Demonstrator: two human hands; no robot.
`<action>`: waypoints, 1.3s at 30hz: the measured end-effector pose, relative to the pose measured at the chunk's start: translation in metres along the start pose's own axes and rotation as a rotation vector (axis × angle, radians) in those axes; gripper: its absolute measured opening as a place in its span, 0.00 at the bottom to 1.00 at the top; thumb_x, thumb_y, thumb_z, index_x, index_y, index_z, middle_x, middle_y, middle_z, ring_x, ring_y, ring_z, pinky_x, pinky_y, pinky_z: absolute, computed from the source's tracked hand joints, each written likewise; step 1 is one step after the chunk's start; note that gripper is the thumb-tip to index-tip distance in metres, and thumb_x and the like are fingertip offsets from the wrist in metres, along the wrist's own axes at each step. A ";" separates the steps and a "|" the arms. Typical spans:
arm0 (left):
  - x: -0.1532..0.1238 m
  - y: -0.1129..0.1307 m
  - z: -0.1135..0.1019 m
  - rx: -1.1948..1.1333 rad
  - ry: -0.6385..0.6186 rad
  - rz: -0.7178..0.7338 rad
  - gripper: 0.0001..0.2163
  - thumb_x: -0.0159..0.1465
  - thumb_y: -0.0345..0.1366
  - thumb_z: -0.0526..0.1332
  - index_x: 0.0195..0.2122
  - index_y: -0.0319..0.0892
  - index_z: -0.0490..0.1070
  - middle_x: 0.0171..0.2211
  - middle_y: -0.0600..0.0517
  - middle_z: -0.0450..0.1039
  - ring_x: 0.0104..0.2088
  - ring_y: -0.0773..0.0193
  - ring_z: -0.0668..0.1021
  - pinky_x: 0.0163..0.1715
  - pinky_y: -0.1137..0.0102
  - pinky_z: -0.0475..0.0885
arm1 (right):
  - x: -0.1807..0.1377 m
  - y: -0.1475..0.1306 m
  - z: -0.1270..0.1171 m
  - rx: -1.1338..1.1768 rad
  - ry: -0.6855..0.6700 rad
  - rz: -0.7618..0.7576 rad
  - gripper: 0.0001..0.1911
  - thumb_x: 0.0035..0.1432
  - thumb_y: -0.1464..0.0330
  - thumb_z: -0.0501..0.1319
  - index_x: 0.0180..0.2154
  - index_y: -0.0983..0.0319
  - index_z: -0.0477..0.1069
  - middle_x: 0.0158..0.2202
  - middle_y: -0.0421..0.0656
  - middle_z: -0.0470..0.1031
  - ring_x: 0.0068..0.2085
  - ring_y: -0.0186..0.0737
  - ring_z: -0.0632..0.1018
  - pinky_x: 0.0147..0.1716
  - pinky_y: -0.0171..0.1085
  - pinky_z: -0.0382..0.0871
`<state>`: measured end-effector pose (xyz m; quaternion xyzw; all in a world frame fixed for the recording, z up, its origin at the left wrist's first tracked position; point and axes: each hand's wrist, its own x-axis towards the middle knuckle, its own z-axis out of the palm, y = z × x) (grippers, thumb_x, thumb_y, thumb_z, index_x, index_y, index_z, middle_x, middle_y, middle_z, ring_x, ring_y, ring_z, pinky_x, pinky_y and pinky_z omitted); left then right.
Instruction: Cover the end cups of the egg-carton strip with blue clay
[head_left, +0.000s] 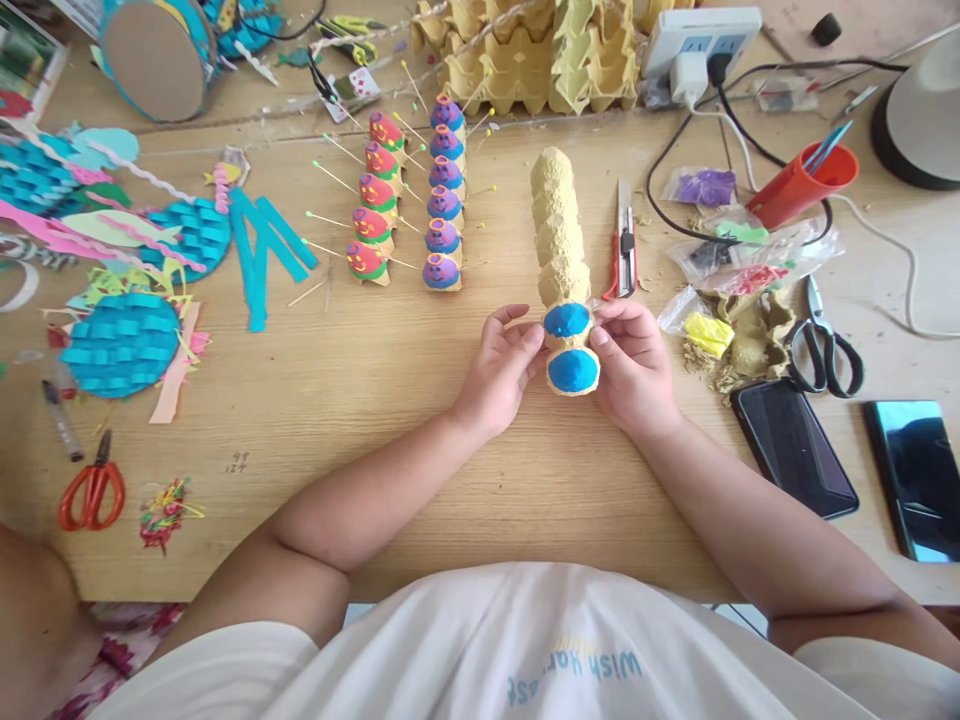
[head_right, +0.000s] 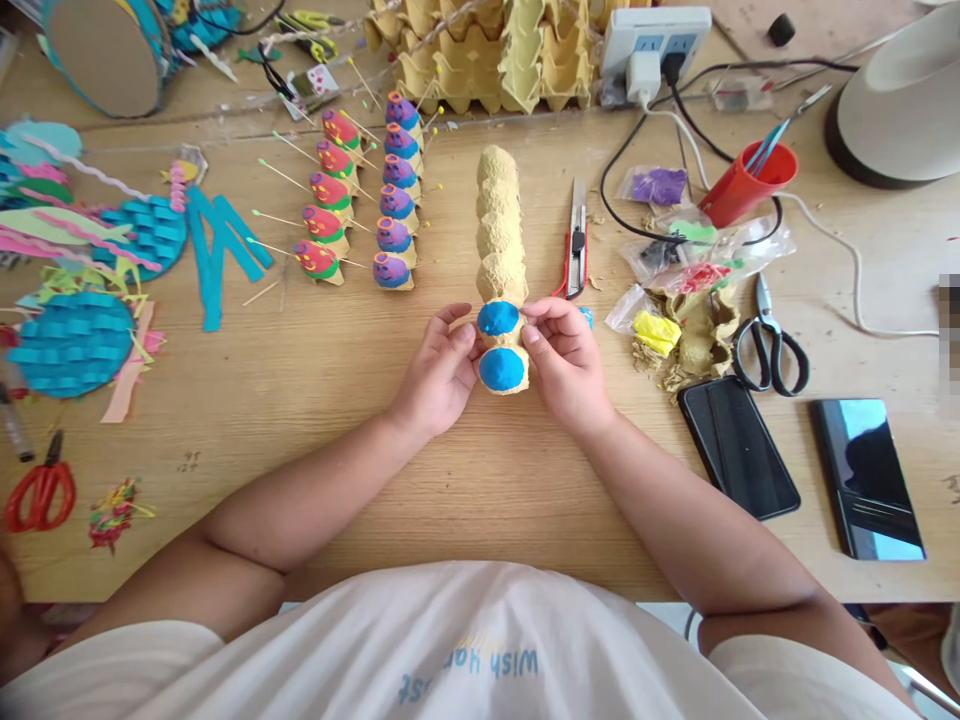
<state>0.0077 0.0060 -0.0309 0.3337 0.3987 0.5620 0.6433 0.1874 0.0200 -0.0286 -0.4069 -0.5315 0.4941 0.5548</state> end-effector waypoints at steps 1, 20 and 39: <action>0.001 0.000 -0.001 -0.001 -0.030 -0.009 0.32 0.63 0.63 0.79 0.58 0.55 0.69 0.47 0.53 0.85 0.47 0.60 0.88 0.47 0.63 0.83 | -0.001 -0.002 0.001 -0.013 -0.011 0.002 0.21 0.70 0.44 0.72 0.52 0.48 0.76 0.47 0.43 0.79 0.45 0.46 0.82 0.48 0.48 0.84; -0.004 0.012 0.005 -0.147 -0.061 -0.113 0.32 0.60 0.53 0.84 0.59 0.53 0.72 0.40 0.58 0.88 0.39 0.64 0.88 0.44 0.67 0.82 | 0.001 -0.011 0.004 -0.017 -0.089 0.110 0.25 0.68 0.41 0.74 0.54 0.50 0.80 0.36 0.39 0.77 0.35 0.42 0.77 0.35 0.42 0.79; -0.007 0.020 0.014 -0.088 0.035 0.000 0.32 0.56 0.52 0.87 0.50 0.49 0.70 0.29 0.62 0.84 0.27 0.71 0.83 0.32 0.75 0.75 | -0.001 -0.015 0.006 0.054 -0.127 0.140 0.23 0.68 0.45 0.76 0.54 0.51 0.80 0.40 0.41 0.78 0.39 0.42 0.79 0.40 0.42 0.80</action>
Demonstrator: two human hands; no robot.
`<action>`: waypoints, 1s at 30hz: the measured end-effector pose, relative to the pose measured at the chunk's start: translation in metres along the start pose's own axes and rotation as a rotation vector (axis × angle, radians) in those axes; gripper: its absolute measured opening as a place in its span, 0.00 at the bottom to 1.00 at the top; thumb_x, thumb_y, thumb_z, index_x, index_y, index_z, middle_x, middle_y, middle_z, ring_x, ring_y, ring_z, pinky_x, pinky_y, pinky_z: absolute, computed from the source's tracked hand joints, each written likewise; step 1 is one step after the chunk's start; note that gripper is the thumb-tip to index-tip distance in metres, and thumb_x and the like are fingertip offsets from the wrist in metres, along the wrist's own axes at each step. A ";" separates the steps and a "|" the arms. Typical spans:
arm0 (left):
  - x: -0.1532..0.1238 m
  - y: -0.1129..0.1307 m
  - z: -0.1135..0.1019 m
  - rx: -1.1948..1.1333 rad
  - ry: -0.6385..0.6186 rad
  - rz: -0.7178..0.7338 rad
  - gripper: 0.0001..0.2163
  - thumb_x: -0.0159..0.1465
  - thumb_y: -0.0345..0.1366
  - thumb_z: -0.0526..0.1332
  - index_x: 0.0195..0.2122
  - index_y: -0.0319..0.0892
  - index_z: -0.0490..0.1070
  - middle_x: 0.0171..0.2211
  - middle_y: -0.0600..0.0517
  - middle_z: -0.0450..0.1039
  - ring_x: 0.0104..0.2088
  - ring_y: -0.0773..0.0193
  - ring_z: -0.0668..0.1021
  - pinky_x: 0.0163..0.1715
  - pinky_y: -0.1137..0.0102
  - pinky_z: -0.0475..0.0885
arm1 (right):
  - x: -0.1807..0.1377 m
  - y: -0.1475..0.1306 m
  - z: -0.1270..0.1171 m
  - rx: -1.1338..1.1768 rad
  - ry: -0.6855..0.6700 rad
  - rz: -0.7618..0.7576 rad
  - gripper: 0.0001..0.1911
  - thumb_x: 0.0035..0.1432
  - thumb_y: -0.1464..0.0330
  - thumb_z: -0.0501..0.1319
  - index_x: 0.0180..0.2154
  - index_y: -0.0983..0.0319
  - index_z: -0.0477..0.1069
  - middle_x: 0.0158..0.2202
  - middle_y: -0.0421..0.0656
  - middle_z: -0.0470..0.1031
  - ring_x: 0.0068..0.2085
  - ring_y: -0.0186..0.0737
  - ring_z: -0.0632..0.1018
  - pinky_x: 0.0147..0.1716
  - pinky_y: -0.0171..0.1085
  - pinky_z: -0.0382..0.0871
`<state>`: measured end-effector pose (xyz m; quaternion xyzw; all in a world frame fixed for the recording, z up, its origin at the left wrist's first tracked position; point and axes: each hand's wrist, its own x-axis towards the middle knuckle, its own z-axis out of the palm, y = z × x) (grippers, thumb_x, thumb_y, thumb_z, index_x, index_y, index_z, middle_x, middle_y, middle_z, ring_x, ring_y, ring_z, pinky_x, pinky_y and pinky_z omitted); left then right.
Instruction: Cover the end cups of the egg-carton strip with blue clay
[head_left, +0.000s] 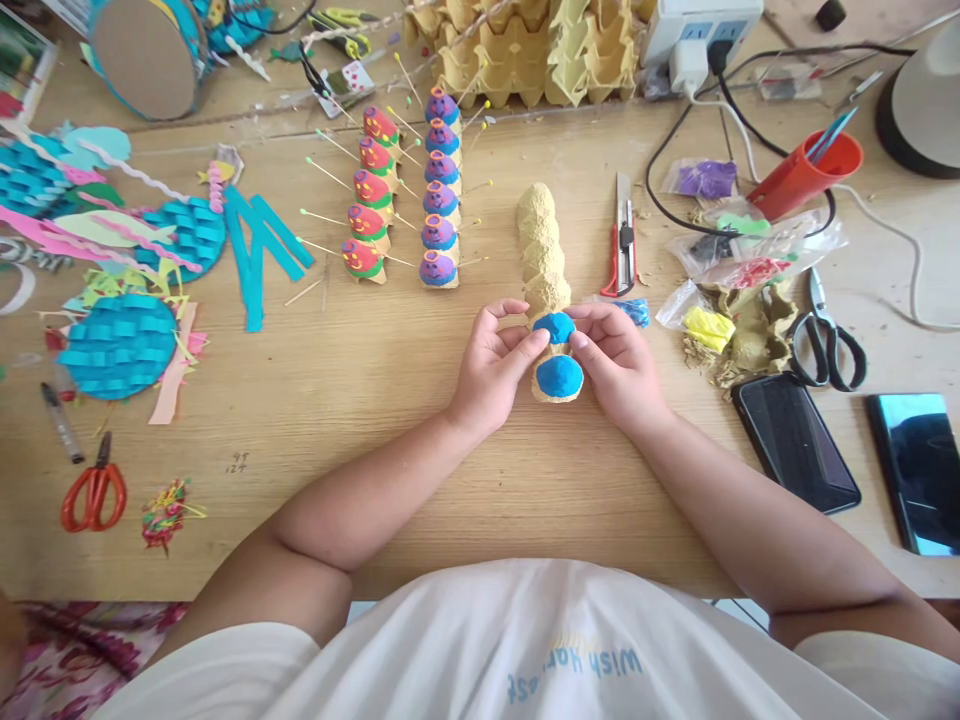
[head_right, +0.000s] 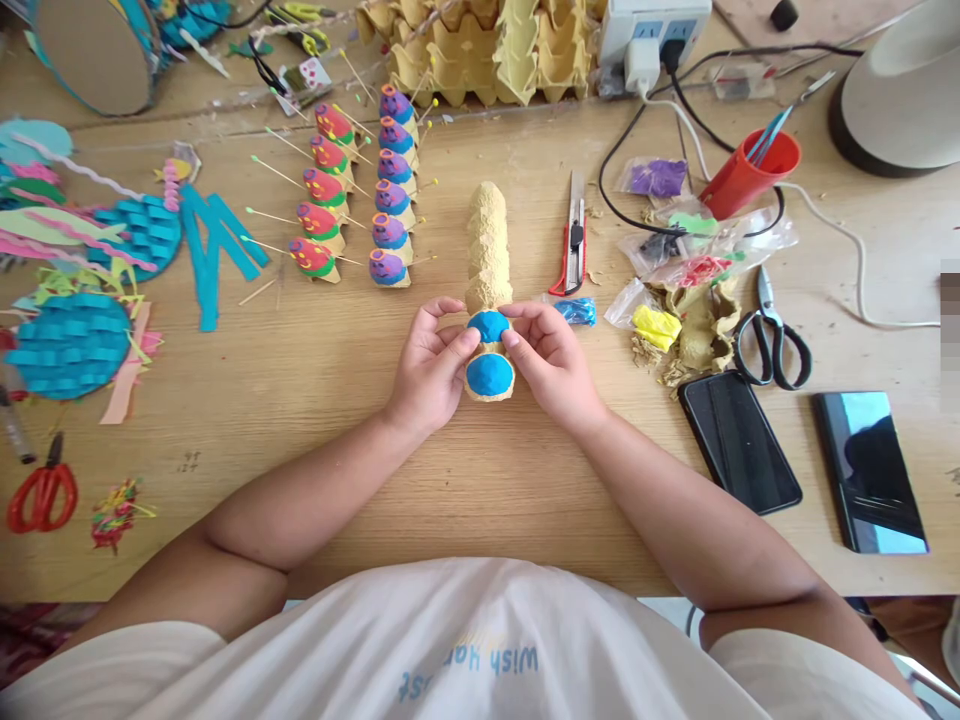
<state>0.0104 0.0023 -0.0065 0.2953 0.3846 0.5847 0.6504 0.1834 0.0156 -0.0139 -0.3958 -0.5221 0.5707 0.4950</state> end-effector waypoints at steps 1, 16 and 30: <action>0.000 0.000 0.000 -0.007 -0.003 -0.001 0.31 0.57 0.52 0.86 0.51 0.49 0.71 0.29 0.62 0.84 0.27 0.71 0.83 0.32 0.75 0.75 | 0.000 0.000 0.000 -0.005 0.004 -0.002 0.24 0.68 0.44 0.76 0.54 0.51 0.80 0.39 0.41 0.78 0.39 0.42 0.79 0.40 0.42 0.81; 0.001 -0.001 -0.002 0.021 -0.021 0.003 0.31 0.58 0.51 0.86 0.53 0.50 0.72 0.30 0.61 0.85 0.30 0.70 0.85 0.35 0.74 0.78 | 0.003 -0.002 0.001 -0.013 0.038 -0.006 0.25 0.65 0.42 0.77 0.52 0.51 0.80 0.38 0.40 0.77 0.38 0.42 0.78 0.40 0.43 0.82; 0.000 0.002 0.000 -0.005 -0.052 -0.015 0.31 0.58 0.48 0.87 0.55 0.51 0.72 0.33 0.61 0.86 0.31 0.70 0.86 0.35 0.74 0.79 | 0.003 -0.002 0.003 0.015 0.053 -0.002 0.25 0.64 0.42 0.78 0.51 0.51 0.80 0.39 0.40 0.76 0.39 0.42 0.76 0.40 0.43 0.79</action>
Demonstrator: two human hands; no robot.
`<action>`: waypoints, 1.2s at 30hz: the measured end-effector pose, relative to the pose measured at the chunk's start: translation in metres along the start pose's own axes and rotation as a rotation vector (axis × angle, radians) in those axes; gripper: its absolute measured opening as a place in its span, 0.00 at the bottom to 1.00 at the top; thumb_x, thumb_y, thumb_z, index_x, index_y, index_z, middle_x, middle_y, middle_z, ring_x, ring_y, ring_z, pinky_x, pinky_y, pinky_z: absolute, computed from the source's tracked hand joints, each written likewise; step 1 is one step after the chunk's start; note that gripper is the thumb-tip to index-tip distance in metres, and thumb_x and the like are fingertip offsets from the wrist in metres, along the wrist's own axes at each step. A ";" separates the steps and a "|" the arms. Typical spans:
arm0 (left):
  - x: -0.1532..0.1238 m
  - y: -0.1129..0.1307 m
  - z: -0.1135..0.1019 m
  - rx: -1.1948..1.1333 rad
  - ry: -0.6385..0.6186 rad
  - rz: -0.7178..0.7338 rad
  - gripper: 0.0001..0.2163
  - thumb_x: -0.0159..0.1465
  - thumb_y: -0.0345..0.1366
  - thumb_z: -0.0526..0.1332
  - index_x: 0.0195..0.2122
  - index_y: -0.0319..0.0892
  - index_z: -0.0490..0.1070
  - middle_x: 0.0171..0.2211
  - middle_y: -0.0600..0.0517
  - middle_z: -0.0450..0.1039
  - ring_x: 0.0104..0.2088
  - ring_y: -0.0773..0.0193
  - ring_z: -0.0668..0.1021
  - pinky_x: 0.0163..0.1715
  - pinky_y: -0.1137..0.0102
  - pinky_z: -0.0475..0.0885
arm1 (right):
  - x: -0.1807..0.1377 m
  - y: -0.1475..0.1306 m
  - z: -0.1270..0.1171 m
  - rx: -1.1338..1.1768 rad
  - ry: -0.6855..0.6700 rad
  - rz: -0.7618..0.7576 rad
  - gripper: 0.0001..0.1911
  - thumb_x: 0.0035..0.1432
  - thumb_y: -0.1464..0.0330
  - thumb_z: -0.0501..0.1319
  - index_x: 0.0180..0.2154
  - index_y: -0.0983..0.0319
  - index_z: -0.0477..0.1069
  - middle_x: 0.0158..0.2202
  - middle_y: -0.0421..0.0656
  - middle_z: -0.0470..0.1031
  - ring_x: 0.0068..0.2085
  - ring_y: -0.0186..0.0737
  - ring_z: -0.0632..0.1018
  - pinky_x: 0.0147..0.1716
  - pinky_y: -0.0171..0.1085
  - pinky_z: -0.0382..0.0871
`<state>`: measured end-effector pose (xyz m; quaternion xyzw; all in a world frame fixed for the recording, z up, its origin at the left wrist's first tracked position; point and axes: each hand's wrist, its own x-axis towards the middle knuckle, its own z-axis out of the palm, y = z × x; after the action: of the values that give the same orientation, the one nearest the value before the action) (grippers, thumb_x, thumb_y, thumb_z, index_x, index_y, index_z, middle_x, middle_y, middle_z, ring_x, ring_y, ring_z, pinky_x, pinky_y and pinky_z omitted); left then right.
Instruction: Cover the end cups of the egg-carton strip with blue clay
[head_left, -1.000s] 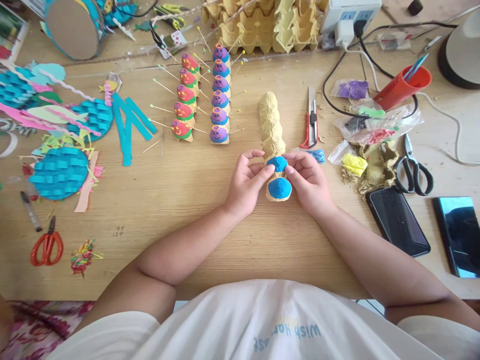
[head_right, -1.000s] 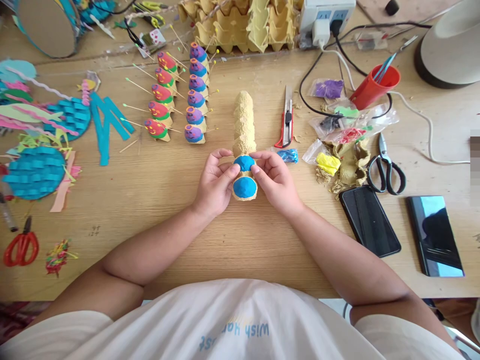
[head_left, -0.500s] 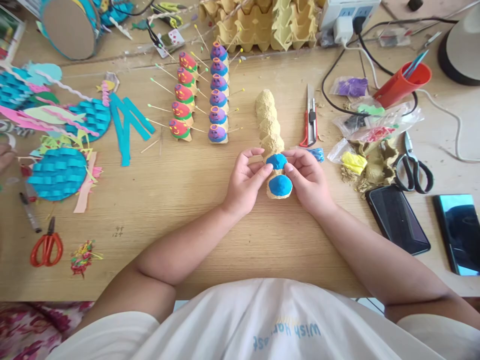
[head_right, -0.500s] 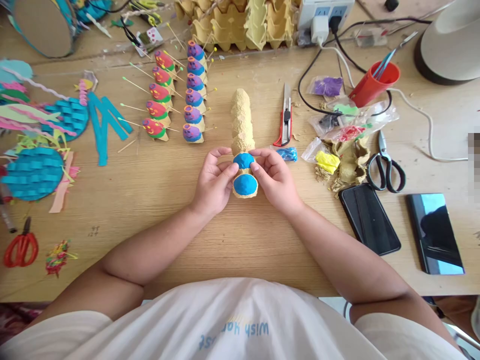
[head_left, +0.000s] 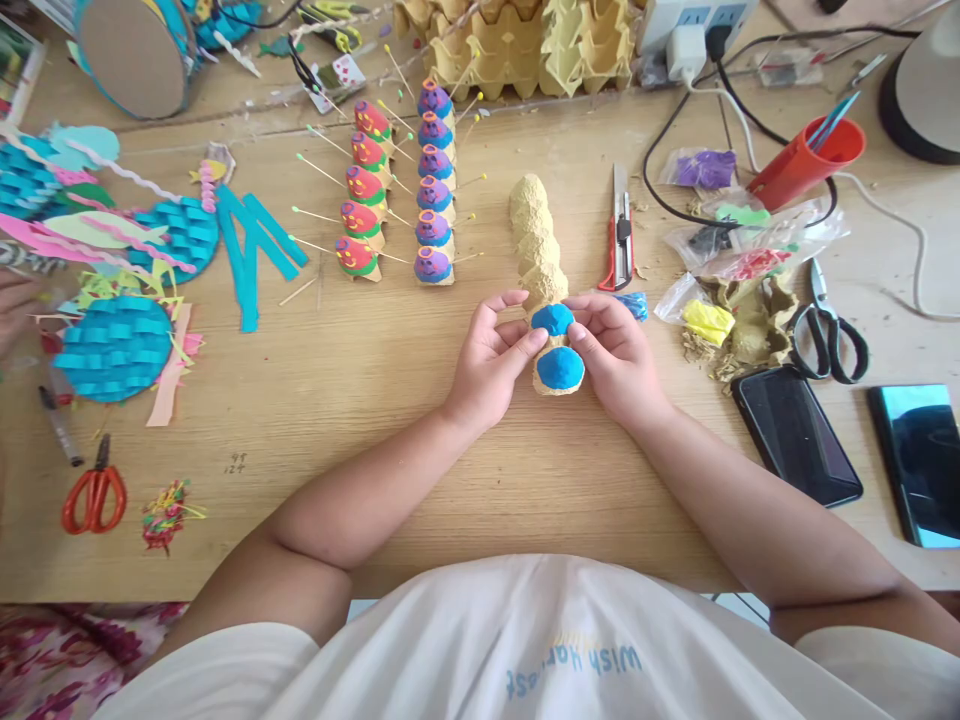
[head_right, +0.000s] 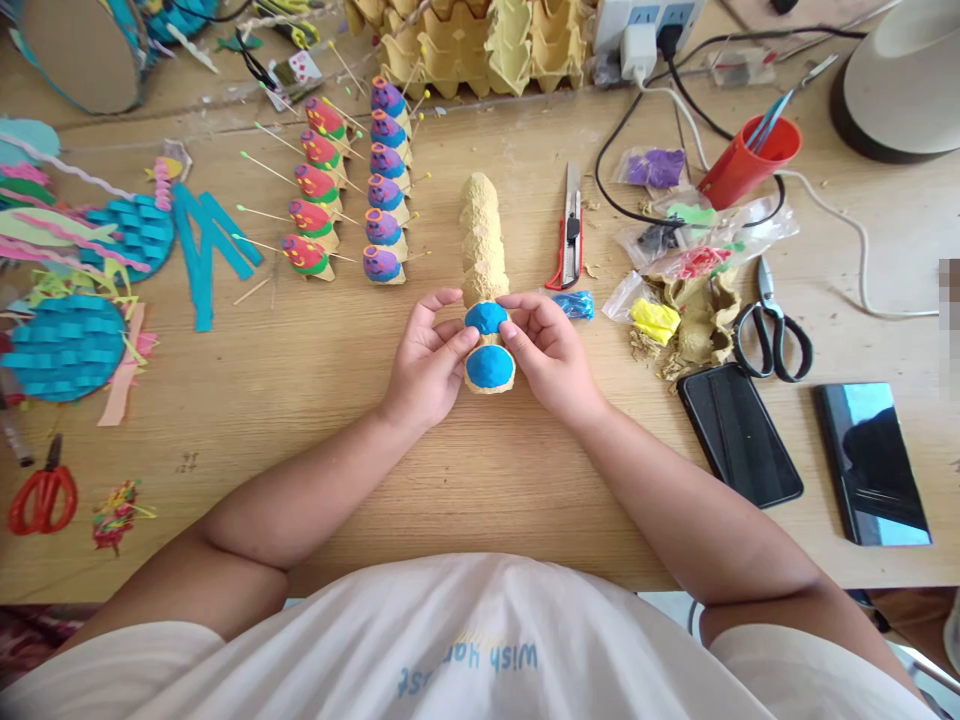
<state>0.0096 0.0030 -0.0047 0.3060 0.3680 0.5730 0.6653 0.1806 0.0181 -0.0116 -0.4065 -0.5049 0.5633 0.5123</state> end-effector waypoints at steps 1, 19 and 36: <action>0.000 0.000 0.000 -0.006 0.002 0.000 0.31 0.58 0.49 0.87 0.55 0.51 0.72 0.32 0.61 0.86 0.31 0.69 0.86 0.35 0.74 0.79 | 0.000 0.000 0.000 -0.008 0.001 0.004 0.25 0.64 0.42 0.78 0.51 0.50 0.80 0.39 0.40 0.77 0.39 0.43 0.77 0.41 0.43 0.79; -0.002 -0.001 -0.004 0.140 -0.014 0.046 0.26 0.62 0.52 0.84 0.54 0.52 0.75 0.27 0.62 0.79 0.25 0.71 0.77 0.31 0.74 0.72 | 0.005 -0.004 -0.003 0.030 -0.130 0.077 0.34 0.55 0.44 0.84 0.50 0.55 0.75 0.35 0.37 0.82 0.34 0.36 0.82 0.33 0.35 0.79; -0.001 0.004 -0.001 0.022 -0.015 -0.047 0.30 0.57 0.49 0.87 0.54 0.51 0.74 0.27 0.62 0.80 0.25 0.70 0.77 0.29 0.74 0.73 | 0.003 -0.004 -0.001 0.033 -0.054 0.044 0.31 0.54 0.44 0.85 0.46 0.53 0.77 0.34 0.37 0.81 0.34 0.37 0.79 0.32 0.37 0.77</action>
<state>0.0066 0.0030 -0.0024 0.3089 0.3766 0.5506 0.6779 0.1816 0.0209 -0.0077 -0.3937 -0.4999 0.5937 0.4925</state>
